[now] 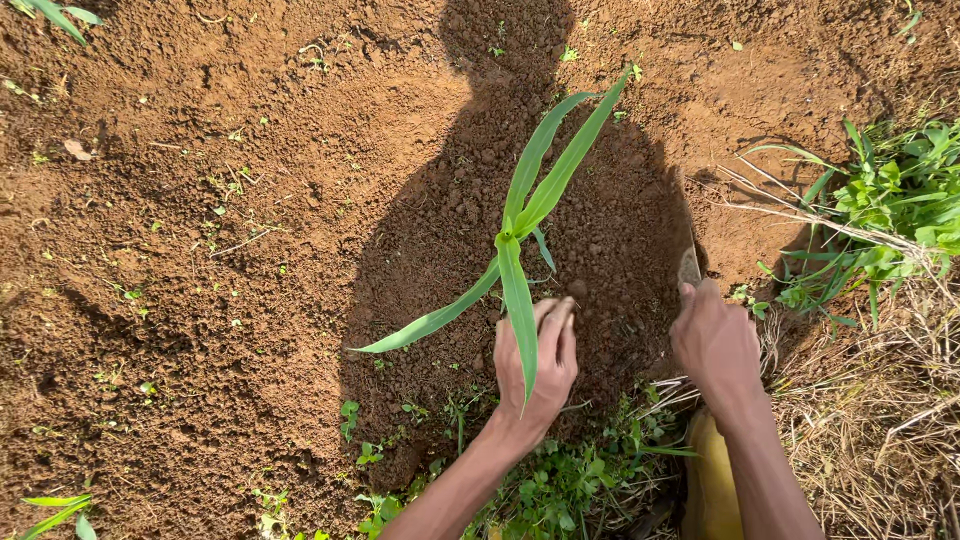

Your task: The person uses a small hand hoe to loosen the soil and remove weeds around a young corn plant. They pull the weeds by hand and clear the area, then use the hoe to mound soil around the base of the plant.

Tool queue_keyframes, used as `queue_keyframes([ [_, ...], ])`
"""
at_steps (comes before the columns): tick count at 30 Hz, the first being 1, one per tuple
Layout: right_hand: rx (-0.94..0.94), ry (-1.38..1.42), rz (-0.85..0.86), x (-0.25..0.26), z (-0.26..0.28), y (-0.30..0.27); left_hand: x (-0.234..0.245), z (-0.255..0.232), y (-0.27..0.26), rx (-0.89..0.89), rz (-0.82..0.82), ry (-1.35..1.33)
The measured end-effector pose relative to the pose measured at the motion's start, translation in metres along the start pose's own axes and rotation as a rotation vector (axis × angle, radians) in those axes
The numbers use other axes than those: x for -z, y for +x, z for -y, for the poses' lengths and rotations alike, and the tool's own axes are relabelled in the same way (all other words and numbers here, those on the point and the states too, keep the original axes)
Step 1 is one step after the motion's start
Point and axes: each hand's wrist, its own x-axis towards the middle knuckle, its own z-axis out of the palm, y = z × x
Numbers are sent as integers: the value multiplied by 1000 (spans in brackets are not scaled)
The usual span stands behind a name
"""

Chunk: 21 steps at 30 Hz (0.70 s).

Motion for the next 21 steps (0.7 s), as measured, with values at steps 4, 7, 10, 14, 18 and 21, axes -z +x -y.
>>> queue_keyframes([
  [4,-5,-172,90,-9,8,7,40,17,38,348,-263,75],
  [7,65,-193,185,-14,30,-5,54,27,60,420,-148,57],
  [10,162,-227,218,-19,33,-7,57,28,80,311,-40,13],
  [14,152,-267,118,7,19,2,34,49,90,204,-30,-53],
  [18,-10,-240,-57,8,-32,44,39,34,99,243,-1,-129],
  [21,-91,-253,-22,-1,-38,57,33,35,103,128,-109,-239],
])
